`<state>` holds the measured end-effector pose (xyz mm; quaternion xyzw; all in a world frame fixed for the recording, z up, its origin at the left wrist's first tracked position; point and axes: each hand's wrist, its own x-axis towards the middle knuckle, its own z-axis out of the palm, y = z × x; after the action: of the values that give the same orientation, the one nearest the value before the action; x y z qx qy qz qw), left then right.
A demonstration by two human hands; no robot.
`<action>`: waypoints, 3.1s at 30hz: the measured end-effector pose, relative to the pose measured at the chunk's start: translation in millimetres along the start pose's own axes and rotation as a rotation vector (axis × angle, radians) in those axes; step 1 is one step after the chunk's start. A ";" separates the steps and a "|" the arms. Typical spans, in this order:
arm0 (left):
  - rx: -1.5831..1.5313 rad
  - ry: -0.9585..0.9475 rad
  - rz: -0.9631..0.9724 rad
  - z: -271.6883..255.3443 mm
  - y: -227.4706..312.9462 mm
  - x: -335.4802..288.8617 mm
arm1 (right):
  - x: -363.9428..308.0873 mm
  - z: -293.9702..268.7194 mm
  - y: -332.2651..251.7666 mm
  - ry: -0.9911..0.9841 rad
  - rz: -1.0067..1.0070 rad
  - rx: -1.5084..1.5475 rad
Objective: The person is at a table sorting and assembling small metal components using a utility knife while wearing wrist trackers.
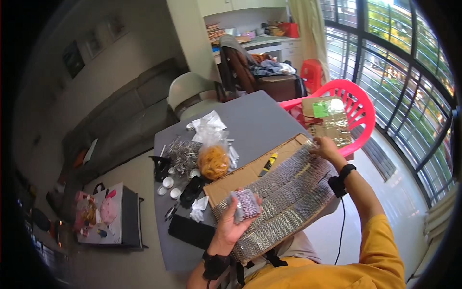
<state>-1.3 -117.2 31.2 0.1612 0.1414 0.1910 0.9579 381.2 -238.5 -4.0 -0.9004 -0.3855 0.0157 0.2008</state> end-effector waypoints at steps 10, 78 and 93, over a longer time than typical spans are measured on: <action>0.048 -0.155 0.008 4.7 -9.4 -0.6 | -50.2 -45.4 -71.8 0.035 -0.060 1.099; 0.315 0.024 0.246 -20.0 -13.8 -14.5 | -148.6 19.2 -214.8 -0.486 -0.219 1.260; 0.059 -0.030 0.128 -22.8 3.2 -20.8 | -117.3 -9.0 -202.2 -0.256 -0.380 0.452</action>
<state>-28.3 -117.2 16.0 0.2009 0.1221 0.2452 0.9406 161.4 -198.1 65.0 -0.7358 -0.5555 0.1764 0.3448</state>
